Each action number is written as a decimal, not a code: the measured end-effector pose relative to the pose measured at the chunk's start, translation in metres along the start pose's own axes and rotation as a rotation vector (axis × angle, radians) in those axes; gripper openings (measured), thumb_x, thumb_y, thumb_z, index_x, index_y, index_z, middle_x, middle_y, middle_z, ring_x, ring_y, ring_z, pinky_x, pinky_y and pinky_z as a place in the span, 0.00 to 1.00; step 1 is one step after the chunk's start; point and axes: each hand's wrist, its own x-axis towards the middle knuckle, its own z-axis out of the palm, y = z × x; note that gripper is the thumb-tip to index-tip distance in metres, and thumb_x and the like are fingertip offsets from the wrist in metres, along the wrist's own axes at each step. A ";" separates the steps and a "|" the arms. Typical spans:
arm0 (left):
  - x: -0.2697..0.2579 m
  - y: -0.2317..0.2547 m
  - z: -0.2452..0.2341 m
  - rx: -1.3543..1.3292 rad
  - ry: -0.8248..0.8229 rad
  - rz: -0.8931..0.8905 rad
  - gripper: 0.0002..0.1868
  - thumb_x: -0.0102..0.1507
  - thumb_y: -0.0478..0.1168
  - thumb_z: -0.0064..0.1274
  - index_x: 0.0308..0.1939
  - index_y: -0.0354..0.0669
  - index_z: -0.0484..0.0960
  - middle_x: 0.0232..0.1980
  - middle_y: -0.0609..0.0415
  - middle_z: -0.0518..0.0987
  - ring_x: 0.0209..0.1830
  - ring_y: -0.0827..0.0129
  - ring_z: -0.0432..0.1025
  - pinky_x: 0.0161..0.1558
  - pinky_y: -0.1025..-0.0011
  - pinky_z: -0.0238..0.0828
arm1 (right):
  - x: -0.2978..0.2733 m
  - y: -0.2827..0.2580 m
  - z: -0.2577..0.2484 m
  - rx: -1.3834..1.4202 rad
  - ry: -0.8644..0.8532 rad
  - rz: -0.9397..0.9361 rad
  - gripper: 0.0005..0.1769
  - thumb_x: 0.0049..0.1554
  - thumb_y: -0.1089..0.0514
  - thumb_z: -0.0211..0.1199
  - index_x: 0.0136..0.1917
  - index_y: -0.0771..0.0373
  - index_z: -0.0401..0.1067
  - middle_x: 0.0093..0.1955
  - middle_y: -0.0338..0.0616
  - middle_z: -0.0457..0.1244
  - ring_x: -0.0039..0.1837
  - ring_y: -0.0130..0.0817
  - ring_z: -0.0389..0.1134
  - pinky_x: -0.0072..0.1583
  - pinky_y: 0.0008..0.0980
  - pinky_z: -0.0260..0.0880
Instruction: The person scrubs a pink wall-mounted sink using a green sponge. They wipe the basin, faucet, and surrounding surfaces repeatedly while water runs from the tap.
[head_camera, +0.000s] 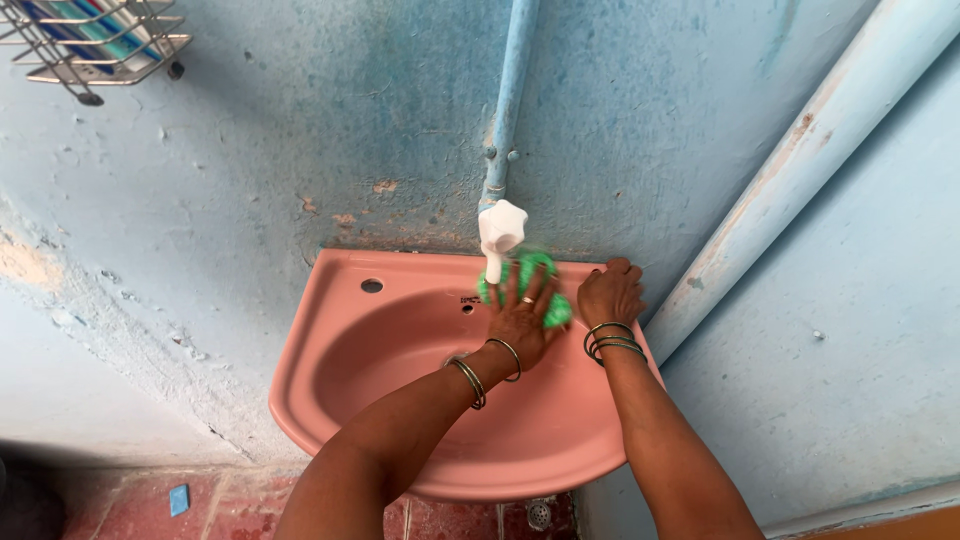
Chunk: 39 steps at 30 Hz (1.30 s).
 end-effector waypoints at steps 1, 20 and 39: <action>0.001 0.002 -0.003 -0.009 -0.004 0.073 0.44 0.68 0.70 0.29 0.81 0.53 0.45 0.85 0.53 0.36 0.83 0.43 0.22 0.73 0.34 0.16 | 0.000 -0.002 -0.002 0.011 -0.035 0.017 0.22 0.60 0.50 0.58 0.64 0.60 0.64 0.66 0.53 0.57 0.66 0.55 0.63 0.62 0.58 0.62; 0.004 -0.006 -0.019 0.014 -0.036 0.170 0.43 0.69 0.69 0.29 0.82 0.56 0.42 0.85 0.57 0.35 0.83 0.45 0.22 0.74 0.36 0.16 | 0.000 -0.006 -0.007 -0.202 -0.293 -0.062 0.39 0.61 0.35 0.56 0.71 0.64 0.51 0.67 0.63 0.55 0.69 0.55 0.59 0.65 0.57 0.55; -0.027 -0.079 -0.088 0.204 -0.347 -0.378 0.44 0.69 0.67 0.26 0.82 0.60 0.27 0.85 0.56 0.22 0.82 0.40 0.14 0.70 0.27 0.12 | -0.064 -0.040 -0.009 -0.121 -0.078 -0.740 0.27 0.59 0.37 0.60 0.58 0.61 0.67 0.56 0.47 0.57 0.60 0.46 0.57 0.59 0.51 0.55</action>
